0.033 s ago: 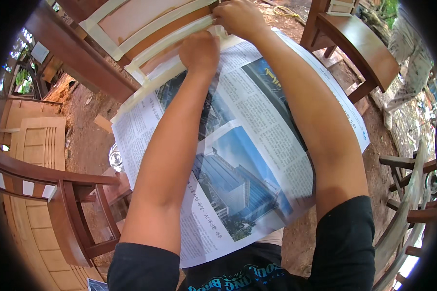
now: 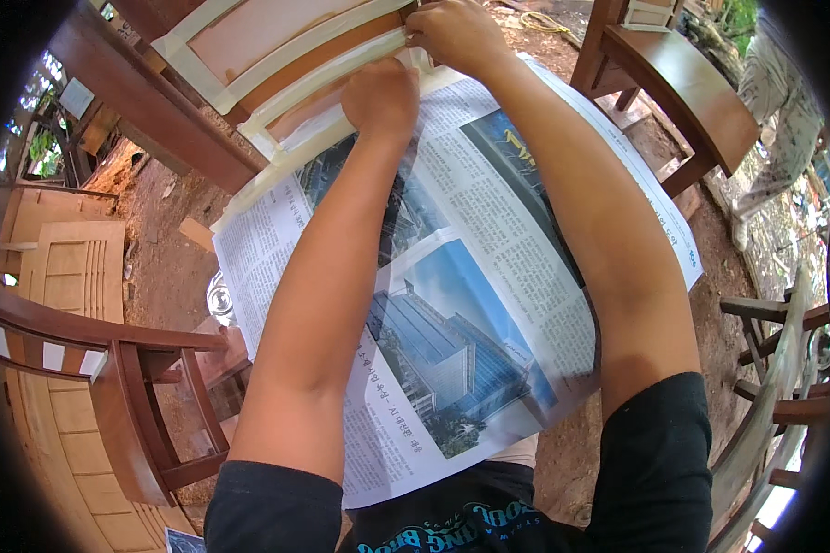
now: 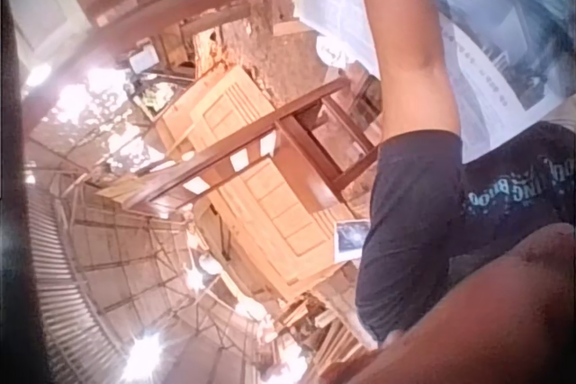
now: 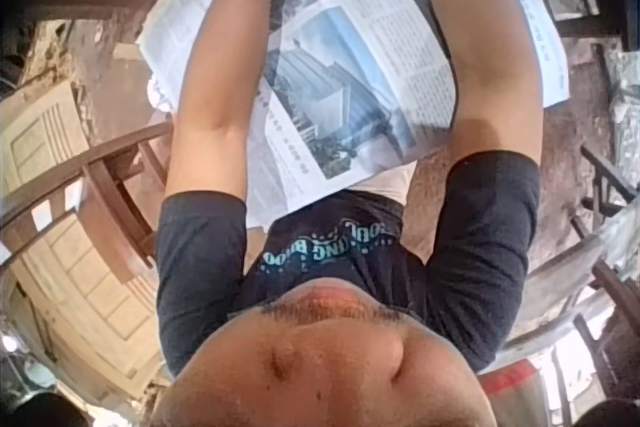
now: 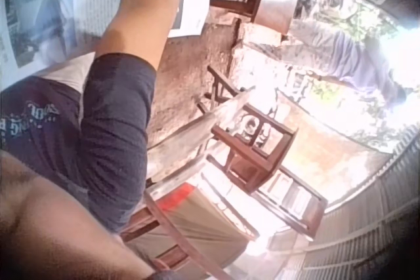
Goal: Masking wooden chairs with tape and newspaper for finishing.
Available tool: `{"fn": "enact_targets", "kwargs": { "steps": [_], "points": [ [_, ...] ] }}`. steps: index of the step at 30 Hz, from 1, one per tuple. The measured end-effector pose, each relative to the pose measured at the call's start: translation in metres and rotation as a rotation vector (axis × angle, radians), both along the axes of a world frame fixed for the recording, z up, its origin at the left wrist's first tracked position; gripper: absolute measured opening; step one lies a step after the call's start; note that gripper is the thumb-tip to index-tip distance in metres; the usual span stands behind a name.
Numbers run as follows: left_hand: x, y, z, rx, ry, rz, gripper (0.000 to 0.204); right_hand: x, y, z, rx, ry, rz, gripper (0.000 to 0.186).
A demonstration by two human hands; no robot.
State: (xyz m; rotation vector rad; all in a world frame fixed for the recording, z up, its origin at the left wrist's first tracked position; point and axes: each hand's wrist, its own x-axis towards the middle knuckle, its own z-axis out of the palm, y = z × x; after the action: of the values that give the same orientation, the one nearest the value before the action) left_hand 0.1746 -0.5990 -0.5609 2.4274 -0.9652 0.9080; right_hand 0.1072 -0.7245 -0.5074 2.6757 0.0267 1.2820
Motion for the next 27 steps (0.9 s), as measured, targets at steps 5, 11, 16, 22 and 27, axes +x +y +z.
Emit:
{"fn": "enact_targets", "kwargs": {
  "steps": [5, 11, 16, 22, 27],
  "points": [
    [-0.002, -0.001, 0.000, -0.010, 0.022, 0.012, 0.039, 0.002, -0.009, -0.001, -0.013, 0.000, 0.079, 0.015],
    [-0.005, 0.000, 0.007, 0.053, 0.062, 0.043, 0.036, -0.002, -0.005, 0.003, -0.010, 0.016, 0.076, 0.013],
    [-0.001, 0.000, 0.005, 0.036, 0.048, 0.044, 0.040, 0.001, -0.003, 0.004, -0.005, 0.044, -0.008, 0.010],
    [-0.008, -0.004, 0.007, 0.035, 0.090, 0.029, 0.040, 0.006, -0.013, -0.005, -0.049, -0.028, -0.036, 0.011],
    [-0.003, 0.003, 0.006, 0.058, 0.038, 0.051, 0.039, 0.008, -0.002, -0.008, -0.214, -0.191, -0.073, 0.026]
  ]
}}
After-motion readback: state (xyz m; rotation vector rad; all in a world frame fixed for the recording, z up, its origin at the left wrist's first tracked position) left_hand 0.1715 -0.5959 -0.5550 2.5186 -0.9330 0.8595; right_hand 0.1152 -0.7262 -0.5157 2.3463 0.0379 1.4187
